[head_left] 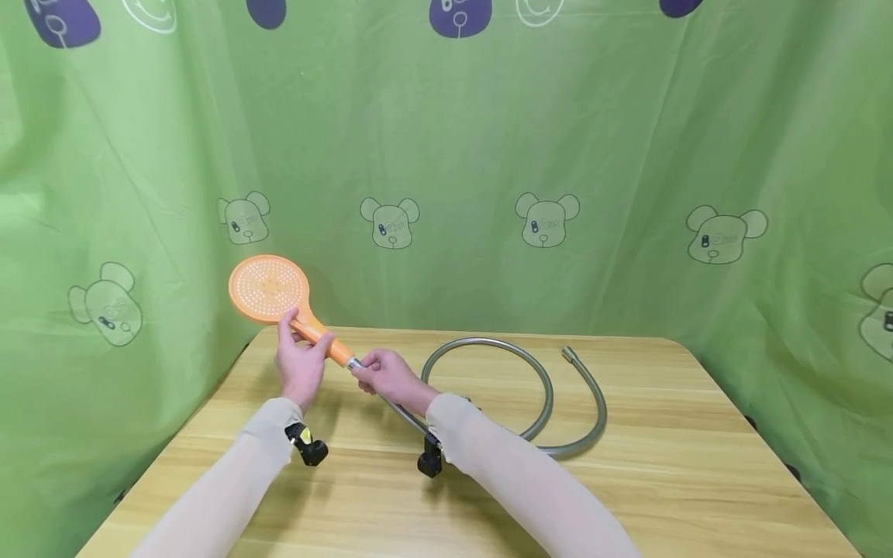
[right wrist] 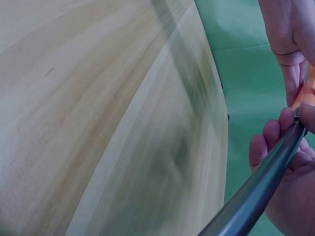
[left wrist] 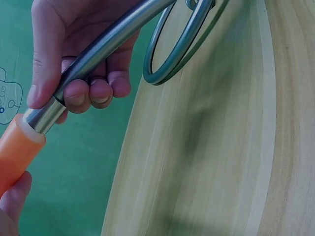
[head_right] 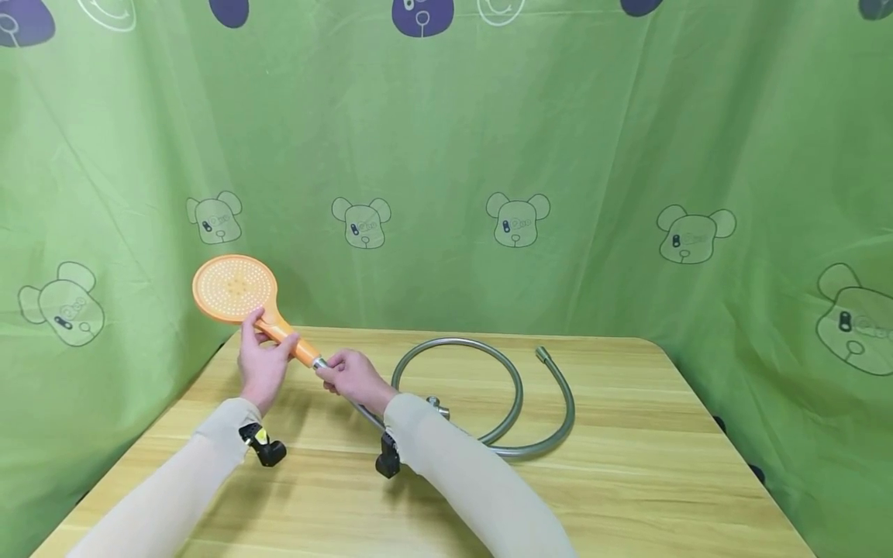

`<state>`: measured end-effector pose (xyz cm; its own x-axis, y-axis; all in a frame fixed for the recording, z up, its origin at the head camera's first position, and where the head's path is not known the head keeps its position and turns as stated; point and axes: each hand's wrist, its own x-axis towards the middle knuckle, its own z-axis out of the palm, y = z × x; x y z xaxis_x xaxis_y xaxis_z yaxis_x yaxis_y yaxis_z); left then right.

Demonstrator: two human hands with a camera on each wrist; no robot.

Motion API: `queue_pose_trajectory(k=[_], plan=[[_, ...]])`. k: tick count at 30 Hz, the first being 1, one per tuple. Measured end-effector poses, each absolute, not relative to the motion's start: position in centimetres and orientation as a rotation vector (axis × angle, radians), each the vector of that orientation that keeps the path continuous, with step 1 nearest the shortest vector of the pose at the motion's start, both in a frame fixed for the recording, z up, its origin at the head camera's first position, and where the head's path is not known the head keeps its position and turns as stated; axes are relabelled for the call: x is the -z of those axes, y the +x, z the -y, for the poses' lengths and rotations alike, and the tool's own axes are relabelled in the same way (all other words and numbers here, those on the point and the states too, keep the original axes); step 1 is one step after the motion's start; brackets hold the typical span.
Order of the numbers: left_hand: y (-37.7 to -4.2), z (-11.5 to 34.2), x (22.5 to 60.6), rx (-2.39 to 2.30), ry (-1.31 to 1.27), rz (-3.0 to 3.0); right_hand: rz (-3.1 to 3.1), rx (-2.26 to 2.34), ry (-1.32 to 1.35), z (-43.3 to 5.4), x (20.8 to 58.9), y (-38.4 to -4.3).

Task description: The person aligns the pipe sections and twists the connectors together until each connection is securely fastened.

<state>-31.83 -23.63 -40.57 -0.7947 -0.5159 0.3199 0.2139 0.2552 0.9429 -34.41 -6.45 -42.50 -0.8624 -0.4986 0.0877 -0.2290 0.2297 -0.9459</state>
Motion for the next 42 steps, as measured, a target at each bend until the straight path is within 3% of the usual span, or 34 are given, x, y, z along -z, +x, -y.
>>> queue_pose_trajectory(k=[42], plan=[[-31.73,24.00,40.85,1.632,0.185,1.990,-2.218,1.691,-0.715,6.29,42.08,-34.10]])
